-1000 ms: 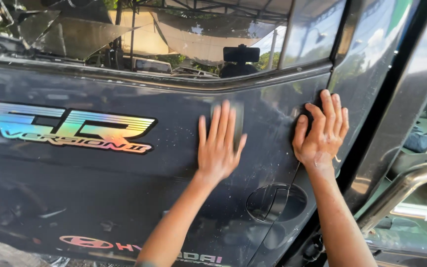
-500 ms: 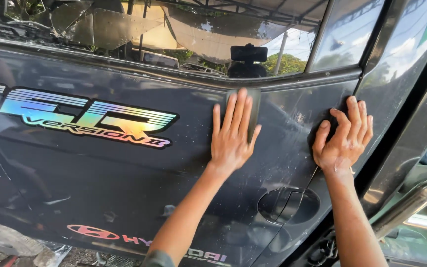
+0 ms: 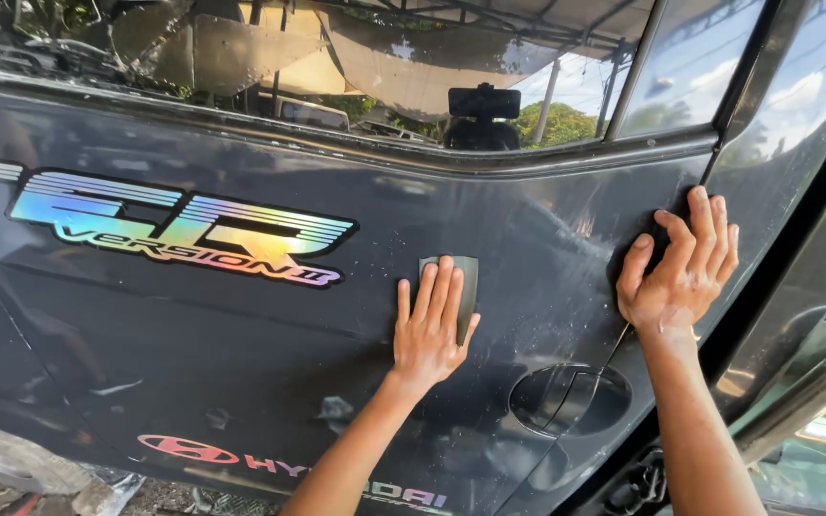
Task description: The person uses a sanding block to sand the side panel of a black Hyundai truck. They repeatedly dip the sanding block into a container of water and apply it to the vehicle's surface, focusing on the area around the door handle and decals.
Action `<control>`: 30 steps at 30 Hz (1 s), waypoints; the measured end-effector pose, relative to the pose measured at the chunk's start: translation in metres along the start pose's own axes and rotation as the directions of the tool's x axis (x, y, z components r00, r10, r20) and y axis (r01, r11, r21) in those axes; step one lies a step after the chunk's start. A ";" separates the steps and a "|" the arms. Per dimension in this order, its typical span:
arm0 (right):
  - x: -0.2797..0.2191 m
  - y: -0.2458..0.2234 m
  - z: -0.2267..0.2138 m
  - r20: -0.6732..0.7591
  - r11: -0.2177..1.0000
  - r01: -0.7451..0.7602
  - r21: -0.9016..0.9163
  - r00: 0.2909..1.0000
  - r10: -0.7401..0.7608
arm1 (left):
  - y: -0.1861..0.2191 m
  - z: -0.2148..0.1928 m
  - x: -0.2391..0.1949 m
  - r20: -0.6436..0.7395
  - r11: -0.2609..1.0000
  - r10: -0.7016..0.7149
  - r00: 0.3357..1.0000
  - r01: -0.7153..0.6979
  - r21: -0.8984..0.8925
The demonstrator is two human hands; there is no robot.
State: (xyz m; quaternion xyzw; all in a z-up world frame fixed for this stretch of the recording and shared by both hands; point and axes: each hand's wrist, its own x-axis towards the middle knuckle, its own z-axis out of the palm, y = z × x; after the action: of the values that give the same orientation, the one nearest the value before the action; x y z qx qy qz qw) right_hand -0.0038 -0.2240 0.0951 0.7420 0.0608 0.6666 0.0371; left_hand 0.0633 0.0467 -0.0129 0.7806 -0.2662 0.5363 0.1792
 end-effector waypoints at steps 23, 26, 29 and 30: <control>-0.002 -0.003 -0.004 -0.001 1.000 -0.025 0.004 1.000 0.025 | 0.024 -0.004 0.006 0.029 0.996 0.028 0.999 -0.026 -0.089; -0.002 -0.003 -0.001 0.002 0.999 -0.023 0.023 1.000 0.023 | 0.032 -0.018 0.075 -0.045 0.994 0.058 0.997 -0.062 -0.091; -0.004 0.000 -0.005 0.016 1.000 -0.013 0.025 1.000 0.013 | 0.041 -0.017 0.084 -0.045 0.992 0.021 0.999 -0.027 -0.126; -0.005 0.000 -0.006 0.021 0.999 -0.016 0.028 1.000 0.016 | 0.041 -0.015 0.056 -0.016 0.995 0.033 0.999 -0.035 -0.098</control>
State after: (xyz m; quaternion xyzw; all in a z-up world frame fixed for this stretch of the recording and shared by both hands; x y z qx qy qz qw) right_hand -0.0104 -0.2247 0.0912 0.7499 0.0637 0.6581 0.0219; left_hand 0.0431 0.0101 0.0449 0.7623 -0.3042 0.5312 0.2102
